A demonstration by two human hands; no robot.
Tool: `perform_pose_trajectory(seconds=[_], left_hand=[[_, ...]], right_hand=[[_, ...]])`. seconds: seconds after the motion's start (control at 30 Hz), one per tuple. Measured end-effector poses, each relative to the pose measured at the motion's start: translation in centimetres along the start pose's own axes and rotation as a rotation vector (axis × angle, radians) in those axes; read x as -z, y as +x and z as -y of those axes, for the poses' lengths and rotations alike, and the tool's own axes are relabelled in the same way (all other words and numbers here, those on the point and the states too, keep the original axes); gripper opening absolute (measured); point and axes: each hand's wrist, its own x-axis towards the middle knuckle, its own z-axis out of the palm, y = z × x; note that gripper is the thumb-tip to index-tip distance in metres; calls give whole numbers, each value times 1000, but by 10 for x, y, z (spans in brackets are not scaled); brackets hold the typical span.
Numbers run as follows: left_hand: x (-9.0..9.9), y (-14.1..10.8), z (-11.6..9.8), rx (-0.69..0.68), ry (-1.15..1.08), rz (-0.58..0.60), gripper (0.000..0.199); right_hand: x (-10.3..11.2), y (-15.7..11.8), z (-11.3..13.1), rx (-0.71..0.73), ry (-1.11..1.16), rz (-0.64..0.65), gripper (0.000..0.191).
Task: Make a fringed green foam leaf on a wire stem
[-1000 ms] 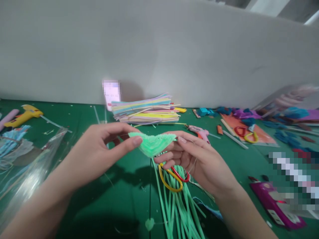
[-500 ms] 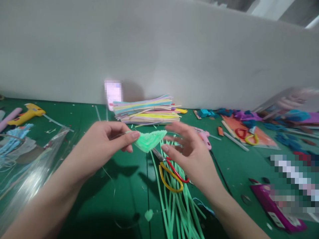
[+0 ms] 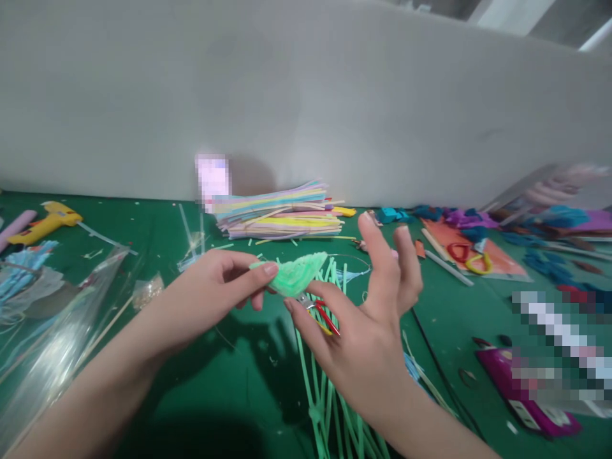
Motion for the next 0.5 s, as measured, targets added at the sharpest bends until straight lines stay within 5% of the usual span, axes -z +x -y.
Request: perform_pose_trajectory(seconds=[0.23, 0.5], left_hand=[[-4, 4, 0, 26, -248, 92, 45], [3, 4, 1, 43, -186, 165, 27]], right_hand=[[0, 0, -2, -39, 126, 38, 13], [-2, 0, -3, -36, 139, 3, 14]])
